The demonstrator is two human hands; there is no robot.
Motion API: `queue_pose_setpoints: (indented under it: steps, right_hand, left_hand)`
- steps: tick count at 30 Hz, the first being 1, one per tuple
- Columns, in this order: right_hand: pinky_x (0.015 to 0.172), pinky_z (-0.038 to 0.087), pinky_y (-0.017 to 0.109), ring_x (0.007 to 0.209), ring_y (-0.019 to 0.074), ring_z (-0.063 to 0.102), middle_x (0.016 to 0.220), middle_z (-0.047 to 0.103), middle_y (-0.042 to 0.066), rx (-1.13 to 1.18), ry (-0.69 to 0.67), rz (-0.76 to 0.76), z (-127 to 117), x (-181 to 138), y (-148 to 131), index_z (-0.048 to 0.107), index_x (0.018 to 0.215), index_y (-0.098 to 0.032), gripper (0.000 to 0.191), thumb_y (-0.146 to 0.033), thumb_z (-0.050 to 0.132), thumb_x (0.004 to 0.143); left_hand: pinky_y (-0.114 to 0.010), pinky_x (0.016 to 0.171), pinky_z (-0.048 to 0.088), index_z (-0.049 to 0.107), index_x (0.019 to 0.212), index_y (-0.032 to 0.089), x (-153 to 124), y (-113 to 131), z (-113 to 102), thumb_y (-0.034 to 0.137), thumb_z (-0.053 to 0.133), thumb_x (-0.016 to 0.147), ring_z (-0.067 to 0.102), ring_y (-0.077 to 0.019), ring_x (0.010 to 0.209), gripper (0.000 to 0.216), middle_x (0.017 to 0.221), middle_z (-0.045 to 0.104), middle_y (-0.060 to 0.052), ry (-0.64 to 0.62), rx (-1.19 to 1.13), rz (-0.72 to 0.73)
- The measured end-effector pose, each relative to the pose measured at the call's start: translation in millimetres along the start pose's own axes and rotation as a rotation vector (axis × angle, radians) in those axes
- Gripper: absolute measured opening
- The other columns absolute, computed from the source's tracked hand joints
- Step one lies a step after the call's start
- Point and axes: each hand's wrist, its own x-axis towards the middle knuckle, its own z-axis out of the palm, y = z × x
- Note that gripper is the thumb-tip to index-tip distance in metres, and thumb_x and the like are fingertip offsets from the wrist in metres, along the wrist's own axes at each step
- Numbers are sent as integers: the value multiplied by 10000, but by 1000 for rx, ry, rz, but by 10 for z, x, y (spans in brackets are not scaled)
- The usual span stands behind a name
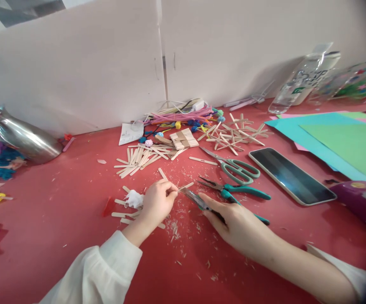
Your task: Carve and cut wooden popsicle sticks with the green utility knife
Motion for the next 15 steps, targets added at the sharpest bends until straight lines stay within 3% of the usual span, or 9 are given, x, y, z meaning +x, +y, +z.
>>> queue_pose_setpoints:
  steps: [4, 10, 12, 15]
  right_hand:
    - [423, 445, 236, 421, 146, 568, 548, 641, 0, 217, -42, 78, -76, 37, -13, 558, 1184, -162, 401, -234, 386, 829]
    - [285, 366, 191, 278, 85, 441, 473, 457, -80, 689, -251, 293, -87, 38, -30, 466, 1269, -210, 439, -271, 337, 855]
    - [307, 393, 201, 316, 97, 488, 514, 531, -57, 643, -215, 275, -80, 36, -29, 479, 1259, -204, 432, -280, 351, 854]
    - [497, 503, 266, 578, 166, 638, 763, 694, 42, 433, -64, 161, -78, 23, -14, 517, 1226, -181, 414, -287, 394, 844]
  left_hand:
    - [-244, 612, 423, 599, 670, 175, 3, 8, -4, 109, 559, 732, 564, -136, 650, 98, 712, 602, -1, -3, -8, -5]
    - [-249, 622, 440, 601, 700, 176, -2, -30, 6, 126, 545, 741, 580, -141, 660, 86, 715, 622, -8, 3, -27, 9]
    - [-249, 621, 444, 604, 710, 180, -2, -52, 17, 140, 543, 744, 584, -142, 660, 81, 719, 626, -9, 15, -31, 12]
    - [-247, 614, 446, 602, 722, 181, 5, -76, 34, 172, 538, 749, 583, -139, 642, 69, 703, 625, -6, 53, -75, 1]
